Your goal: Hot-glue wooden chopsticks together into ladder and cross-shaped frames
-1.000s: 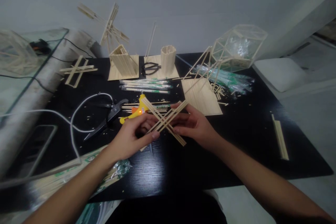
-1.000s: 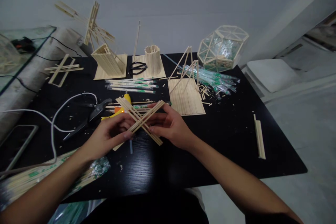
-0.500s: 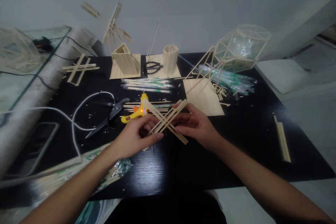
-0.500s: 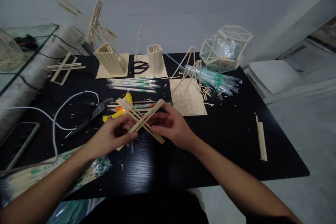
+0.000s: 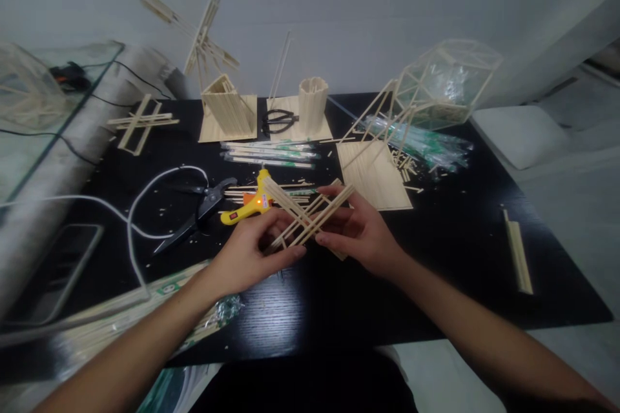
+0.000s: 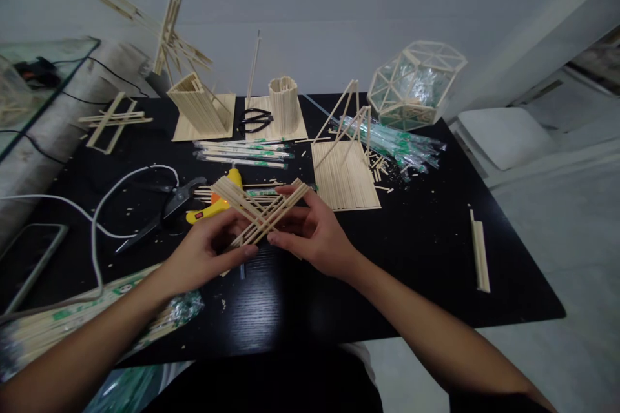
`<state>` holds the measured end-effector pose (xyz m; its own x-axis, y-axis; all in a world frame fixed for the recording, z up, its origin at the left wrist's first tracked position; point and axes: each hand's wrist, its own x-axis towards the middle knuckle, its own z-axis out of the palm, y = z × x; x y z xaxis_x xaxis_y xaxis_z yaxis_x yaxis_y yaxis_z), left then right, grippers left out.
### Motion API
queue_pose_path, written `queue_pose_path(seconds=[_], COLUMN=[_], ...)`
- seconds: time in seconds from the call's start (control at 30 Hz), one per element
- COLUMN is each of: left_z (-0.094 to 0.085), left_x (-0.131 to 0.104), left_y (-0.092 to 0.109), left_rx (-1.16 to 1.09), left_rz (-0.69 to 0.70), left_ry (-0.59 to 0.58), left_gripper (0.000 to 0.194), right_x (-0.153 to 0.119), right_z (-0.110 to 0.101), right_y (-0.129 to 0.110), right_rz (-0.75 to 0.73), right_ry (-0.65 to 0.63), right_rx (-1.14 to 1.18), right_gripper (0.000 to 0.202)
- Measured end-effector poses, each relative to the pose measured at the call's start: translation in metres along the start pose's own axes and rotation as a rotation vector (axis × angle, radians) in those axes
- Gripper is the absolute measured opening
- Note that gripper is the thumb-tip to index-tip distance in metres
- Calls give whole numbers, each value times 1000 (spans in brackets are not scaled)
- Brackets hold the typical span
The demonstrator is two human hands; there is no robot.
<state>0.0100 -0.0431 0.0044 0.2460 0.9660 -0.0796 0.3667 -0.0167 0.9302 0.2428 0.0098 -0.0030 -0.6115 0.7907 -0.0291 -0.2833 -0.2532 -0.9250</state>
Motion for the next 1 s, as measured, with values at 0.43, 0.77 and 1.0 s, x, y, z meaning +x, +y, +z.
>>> queue_pose_path(seconds=[0.43,0.77,1.0], left_z=[4,5,4], left_x=[1,0,-1], left_y=[3,4,5], left_rx=[162,179,184], left_rz=[53,56,92], left_ry=[25,21,15], left_gripper=[39,39,37], right_x=[-2,-3,-3], right_z=[6,7,7], right_y=[3,2,1], right_rz=[-19,-20,-20], right_ry=[96,138,145], right_rx=[1,-41,-53], right_gripper=[58,57,58])
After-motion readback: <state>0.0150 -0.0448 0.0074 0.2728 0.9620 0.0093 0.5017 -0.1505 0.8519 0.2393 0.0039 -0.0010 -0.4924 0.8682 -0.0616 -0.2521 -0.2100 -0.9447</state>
